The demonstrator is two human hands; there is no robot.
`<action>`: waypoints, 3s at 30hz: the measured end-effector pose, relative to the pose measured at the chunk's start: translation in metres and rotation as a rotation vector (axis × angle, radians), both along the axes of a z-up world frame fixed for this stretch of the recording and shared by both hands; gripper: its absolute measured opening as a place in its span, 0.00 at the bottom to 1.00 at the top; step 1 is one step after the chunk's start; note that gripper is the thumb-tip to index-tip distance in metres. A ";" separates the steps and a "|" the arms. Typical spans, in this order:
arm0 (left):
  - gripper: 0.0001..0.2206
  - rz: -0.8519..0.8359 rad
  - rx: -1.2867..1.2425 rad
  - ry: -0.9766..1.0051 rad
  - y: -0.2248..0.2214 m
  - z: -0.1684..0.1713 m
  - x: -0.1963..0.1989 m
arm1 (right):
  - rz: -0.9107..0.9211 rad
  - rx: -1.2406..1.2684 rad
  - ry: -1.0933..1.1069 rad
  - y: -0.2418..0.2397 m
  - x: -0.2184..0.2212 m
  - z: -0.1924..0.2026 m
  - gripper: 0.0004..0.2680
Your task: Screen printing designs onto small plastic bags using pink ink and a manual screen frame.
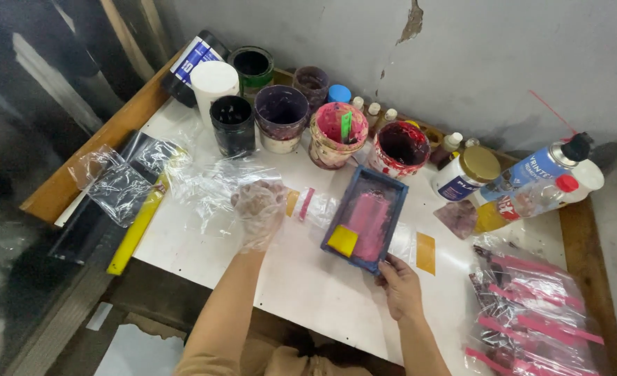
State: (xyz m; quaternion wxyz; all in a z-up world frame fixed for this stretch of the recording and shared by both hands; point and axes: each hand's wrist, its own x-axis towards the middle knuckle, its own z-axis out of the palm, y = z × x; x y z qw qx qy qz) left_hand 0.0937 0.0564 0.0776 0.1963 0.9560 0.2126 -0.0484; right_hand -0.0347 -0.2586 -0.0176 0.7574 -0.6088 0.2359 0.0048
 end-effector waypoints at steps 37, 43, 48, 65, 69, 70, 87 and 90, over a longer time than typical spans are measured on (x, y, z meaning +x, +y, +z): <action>0.22 0.062 -0.688 0.090 -0.047 0.006 -0.060 | 0.198 -0.122 0.188 0.053 0.020 0.043 0.17; 0.26 -0.076 -0.488 0.152 -0.062 -0.021 -0.060 | 0.204 -0.219 0.187 0.036 0.015 0.029 0.16; 0.23 -0.107 -0.492 0.048 -0.057 -0.038 -0.055 | 0.279 -0.299 0.215 0.058 0.018 0.070 0.14; 0.23 -0.084 -0.591 0.087 -0.055 -0.052 -0.049 | 0.268 -0.408 0.294 0.063 0.025 0.064 0.14; 0.21 -0.027 -0.638 0.085 -0.054 -0.040 -0.052 | 0.269 -0.404 0.286 0.064 0.023 0.068 0.15; 0.21 -0.036 -0.613 0.084 -0.054 -0.035 -0.053 | 0.268 -0.413 0.304 0.065 0.023 0.070 0.15; 0.20 -0.182 -0.502 0.005 -0.059 -0.072 -0.047 | 0.252 -0.427 0.322 0.071 0.022 0.077 0.14; 0.21 -0.116 -0.566 0.066 -0.054 -0.044 -0.053 | 0.266 -0.442 0.326 0.070 0.022 0.075 0.14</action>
